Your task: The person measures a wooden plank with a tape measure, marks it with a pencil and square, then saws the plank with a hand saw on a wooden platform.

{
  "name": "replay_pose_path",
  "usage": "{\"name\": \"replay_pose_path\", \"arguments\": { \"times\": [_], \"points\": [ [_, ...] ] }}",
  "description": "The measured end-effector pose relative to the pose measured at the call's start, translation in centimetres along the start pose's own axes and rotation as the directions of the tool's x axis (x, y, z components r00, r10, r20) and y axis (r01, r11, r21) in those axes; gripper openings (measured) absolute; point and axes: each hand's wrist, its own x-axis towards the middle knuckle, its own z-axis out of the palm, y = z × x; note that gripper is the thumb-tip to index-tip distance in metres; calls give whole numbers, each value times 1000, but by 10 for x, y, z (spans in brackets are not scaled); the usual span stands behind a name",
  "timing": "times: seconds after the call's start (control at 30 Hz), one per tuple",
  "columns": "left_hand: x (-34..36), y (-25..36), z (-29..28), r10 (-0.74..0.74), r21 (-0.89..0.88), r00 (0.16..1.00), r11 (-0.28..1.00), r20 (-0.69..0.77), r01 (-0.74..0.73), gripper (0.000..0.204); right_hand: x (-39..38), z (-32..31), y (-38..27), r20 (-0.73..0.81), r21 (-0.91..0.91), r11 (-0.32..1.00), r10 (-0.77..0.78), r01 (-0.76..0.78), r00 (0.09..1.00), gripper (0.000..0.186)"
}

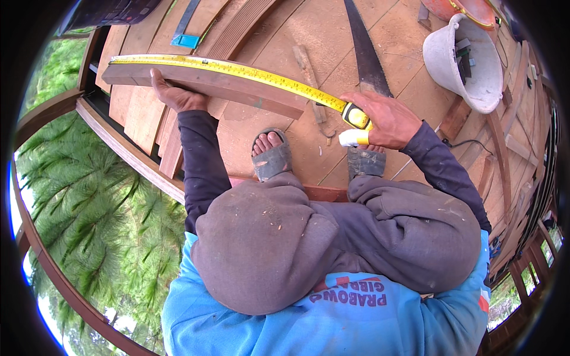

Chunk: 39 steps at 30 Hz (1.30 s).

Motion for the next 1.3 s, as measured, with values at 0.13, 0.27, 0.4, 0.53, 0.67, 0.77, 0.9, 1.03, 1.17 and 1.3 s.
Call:
{"name": "replay_pose_path", "arguments": {
  "times": [0.13,0.27,0.4,0.53,0.67,0.77,0.9,1.03,1.17,1.3],
  "points": [
    [0,-1,-2,18,8,1000,1000,-10,-17,65,0,-1,-1,16,-2,1000,23,-23,1000,88],
    [-2,-1,1,5,-25,1000,1000,30,-5,73,1,1,1,12,4,1000,23,-23,1000,90],
    [-4,-1,2,-12,-32,1000,999,22,12,76,1,2,2,-12,8,1000,-10,10,1000,85],
    [-4,-1,1,-15,-29,1000,999,7,16,76,1,5,6,-65,-22,997,-80,79,995,79],
    [-3,-2,1,-13,-20,1000,1000,20,14,76,0,5,7,-56,-27,997,-72,71,996,78],
    [-4,-5,3,-15,-2,1000,1000,3,15,75,-2,6,7,-61,-15,998,-58,57,996,78],
    [3,-7,-5,-68,-36,998,997,-1,68,74,1,2,4,-13,11,1000,3,-3,1000,83],
    [14,-5,-17,-88,-83,996,992,32,90,70,2,3,3,-104,-15,997,-79,78,991,74],
    [0,1,16,-166,-69,986,984,28,167,57,-3,11,10,-201,32,997,-64,72,978,71],
    [14,30,30,-207,60,971,978,117,201,51,3,20,13,-275,85,990,-81,108,958,74]
  ]
}}
